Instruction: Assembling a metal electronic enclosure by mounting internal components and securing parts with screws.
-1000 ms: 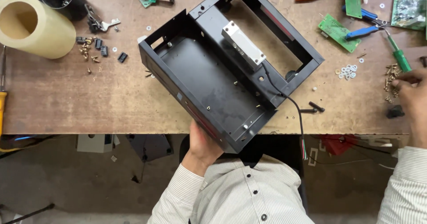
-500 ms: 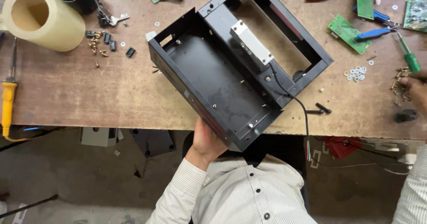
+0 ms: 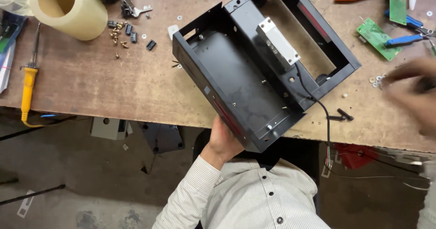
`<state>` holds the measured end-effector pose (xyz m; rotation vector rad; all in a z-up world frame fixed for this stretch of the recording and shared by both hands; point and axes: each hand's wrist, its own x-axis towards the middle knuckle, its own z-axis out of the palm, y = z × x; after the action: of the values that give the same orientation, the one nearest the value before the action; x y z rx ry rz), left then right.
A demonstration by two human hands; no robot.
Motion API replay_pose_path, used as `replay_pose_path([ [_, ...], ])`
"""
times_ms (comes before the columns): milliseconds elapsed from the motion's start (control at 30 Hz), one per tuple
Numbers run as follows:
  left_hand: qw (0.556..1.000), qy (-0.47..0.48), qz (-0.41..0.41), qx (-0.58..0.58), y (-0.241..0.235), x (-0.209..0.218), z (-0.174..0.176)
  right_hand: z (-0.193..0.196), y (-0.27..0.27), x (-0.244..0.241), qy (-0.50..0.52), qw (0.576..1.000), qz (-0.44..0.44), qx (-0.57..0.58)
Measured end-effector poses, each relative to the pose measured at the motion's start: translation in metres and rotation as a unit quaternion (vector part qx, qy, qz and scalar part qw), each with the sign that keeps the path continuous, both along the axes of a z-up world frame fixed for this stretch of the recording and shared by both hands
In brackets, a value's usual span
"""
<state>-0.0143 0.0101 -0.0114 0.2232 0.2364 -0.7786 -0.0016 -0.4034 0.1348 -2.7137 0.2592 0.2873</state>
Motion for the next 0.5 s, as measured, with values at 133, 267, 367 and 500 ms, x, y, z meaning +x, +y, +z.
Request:
replay_pose_path([
  [133, 0.997, 0.034, -0.014, 0.063, -0.001, 0.001, 0.009, 0.069, 0.145, 0.012, -0.016, 0.991, 0.134, -0.019],
  [267, 1.0, 0.013, -0.009, 0.017, -0.002, 0.0, 0.001, 0.078, 0.188, 0.04, -0.011, 0.944, 0.328, -0.031],
  [367, 1.0, 0.014, 0.002, 0.01, -0.002, 0.001, 0.012, 0.08, 0.206, 0.06, 0.067, 0.918, 0.379, -0.092],
  [500, 1.0, -0.001, 0.018, -0.002, -0.003, -0.001, -0.001, 0.069, 0.212, 0.064, 0.051, 0.882, 0.447, -0.137],
])
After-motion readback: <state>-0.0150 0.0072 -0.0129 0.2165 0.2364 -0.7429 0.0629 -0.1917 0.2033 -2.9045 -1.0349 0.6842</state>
